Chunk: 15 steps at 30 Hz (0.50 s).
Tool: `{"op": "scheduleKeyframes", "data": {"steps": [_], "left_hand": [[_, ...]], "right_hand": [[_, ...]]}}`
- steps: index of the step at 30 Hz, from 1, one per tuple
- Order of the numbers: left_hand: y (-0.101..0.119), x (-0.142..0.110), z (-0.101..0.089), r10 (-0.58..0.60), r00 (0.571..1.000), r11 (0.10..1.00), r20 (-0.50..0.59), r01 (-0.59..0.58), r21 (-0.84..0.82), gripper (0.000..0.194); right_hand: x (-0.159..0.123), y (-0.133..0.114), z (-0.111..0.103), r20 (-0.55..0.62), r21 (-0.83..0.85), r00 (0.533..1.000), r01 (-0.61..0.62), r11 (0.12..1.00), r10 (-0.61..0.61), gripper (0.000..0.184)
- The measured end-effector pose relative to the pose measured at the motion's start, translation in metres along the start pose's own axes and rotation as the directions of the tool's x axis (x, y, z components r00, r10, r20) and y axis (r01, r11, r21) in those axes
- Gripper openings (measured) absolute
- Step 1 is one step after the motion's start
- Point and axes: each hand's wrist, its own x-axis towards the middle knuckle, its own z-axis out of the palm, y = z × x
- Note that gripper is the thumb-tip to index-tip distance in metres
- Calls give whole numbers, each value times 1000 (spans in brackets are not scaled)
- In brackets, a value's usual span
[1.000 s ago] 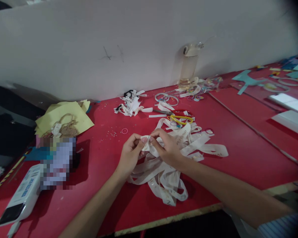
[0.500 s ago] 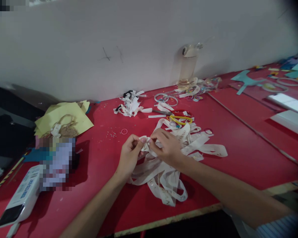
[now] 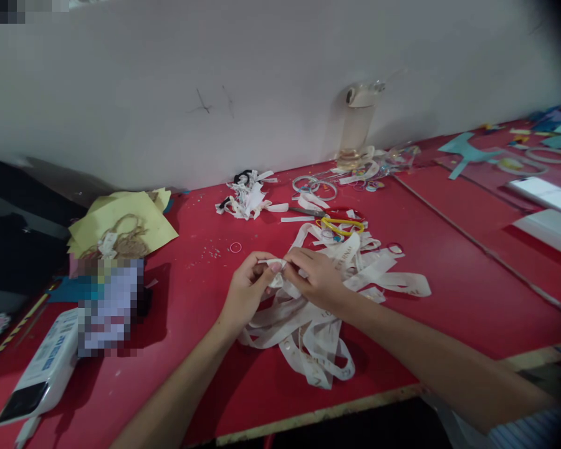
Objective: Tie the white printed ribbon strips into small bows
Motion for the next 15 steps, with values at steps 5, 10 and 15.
{"op": "scheduleKeyframes", "data": {"steps": [5, 10, 15], "left_hand": [[-2, -1, -1, 6, 999, 999, 32, -5, -43, 22], [-2, -1, -1, 19, 996, 998, 88, -13, -61, 24], [1, -1, -2, -11, 996, 997, 83, 18, -81, 27]], "right_hand": [[0, 1, -3, 77, 124, 997, -27, 992, 18, 5], [1, 1, -4, 115, 255, 993, -18, 967, -12, 8], [1, 0, -3, 68, 335, 997, -52, 941, 31, 9]]}}
